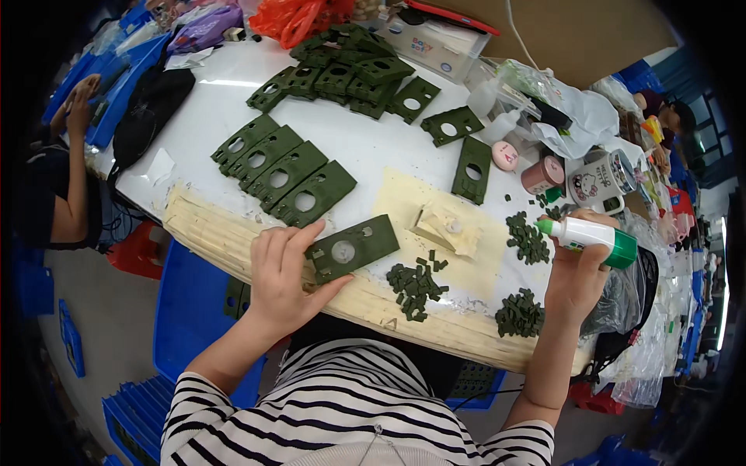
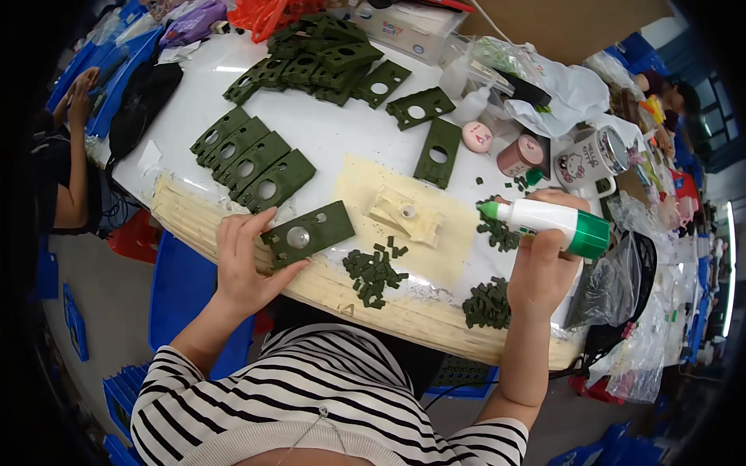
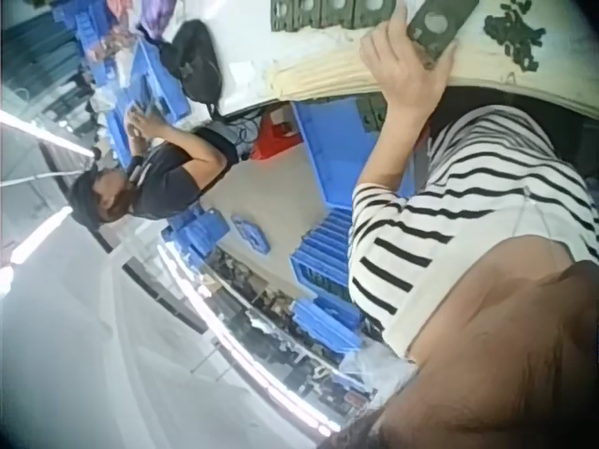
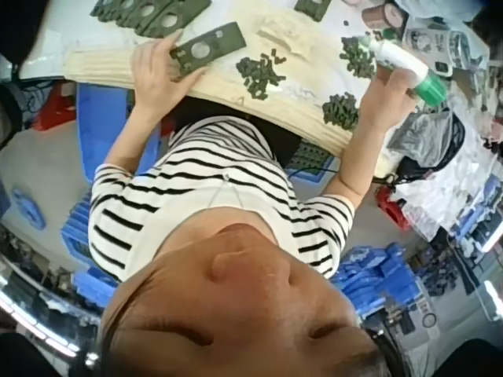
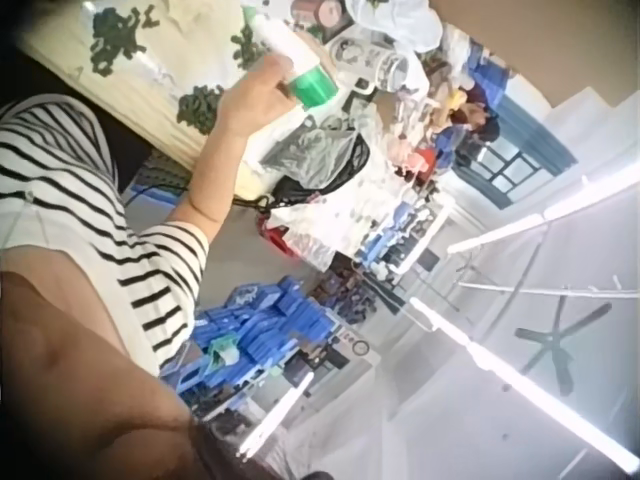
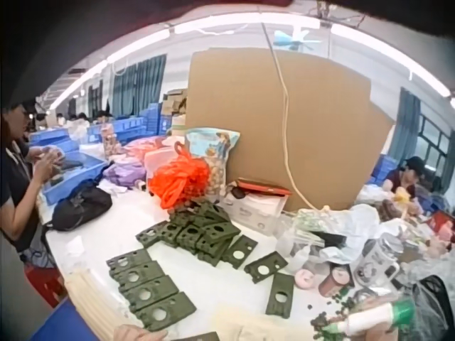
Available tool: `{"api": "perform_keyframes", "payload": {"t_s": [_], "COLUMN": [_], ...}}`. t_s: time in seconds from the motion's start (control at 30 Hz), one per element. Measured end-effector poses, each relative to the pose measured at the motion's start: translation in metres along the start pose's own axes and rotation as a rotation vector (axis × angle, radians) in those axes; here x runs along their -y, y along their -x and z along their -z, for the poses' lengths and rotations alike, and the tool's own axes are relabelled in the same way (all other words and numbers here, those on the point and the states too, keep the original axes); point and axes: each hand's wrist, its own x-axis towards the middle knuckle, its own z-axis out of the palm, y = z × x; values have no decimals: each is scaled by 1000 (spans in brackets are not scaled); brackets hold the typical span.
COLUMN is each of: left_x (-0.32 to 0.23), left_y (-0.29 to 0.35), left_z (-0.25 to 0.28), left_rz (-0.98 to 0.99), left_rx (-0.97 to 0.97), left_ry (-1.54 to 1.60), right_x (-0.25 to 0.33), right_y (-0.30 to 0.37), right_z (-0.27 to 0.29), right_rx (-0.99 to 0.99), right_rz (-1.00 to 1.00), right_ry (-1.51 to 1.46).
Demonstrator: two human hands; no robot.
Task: Applying glue to plastic toy tank parts and attaching small detail components on a workbench.
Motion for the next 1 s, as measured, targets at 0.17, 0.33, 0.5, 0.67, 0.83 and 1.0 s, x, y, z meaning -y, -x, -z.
{"api": "perform_keyframes", "payload": {"t_s": [0.17, 0.33, 0.5, 0.67, 0.83, 1.0], "left_x": [-1, -2, -1, -2, -6, -20], "left_y": [0, -1, -2, -18, -40, -81], "left_z": [4, 6, 13, 23, 24, 19], "left_rz": [50, 76, 55, 67, 44, 4], "left_rx": [110, 144, 67, -48, -61, -17], "left_ry": [-115, -105, -23, 313, 576, 835], "right_x": [14, 17, -3, -1, 8, 18], "right_y": [27, 47, 58, 66, 71, 49], "right_z": [10, 8, 5, -4, 0, 11], "right_rx": [64, 320, 518, 664, 648, 419], "right_rz": [107, 179, 360, 282, 263, 151], "right_ry": [461, 961, 1256, 1350, 1339, 1180]}}
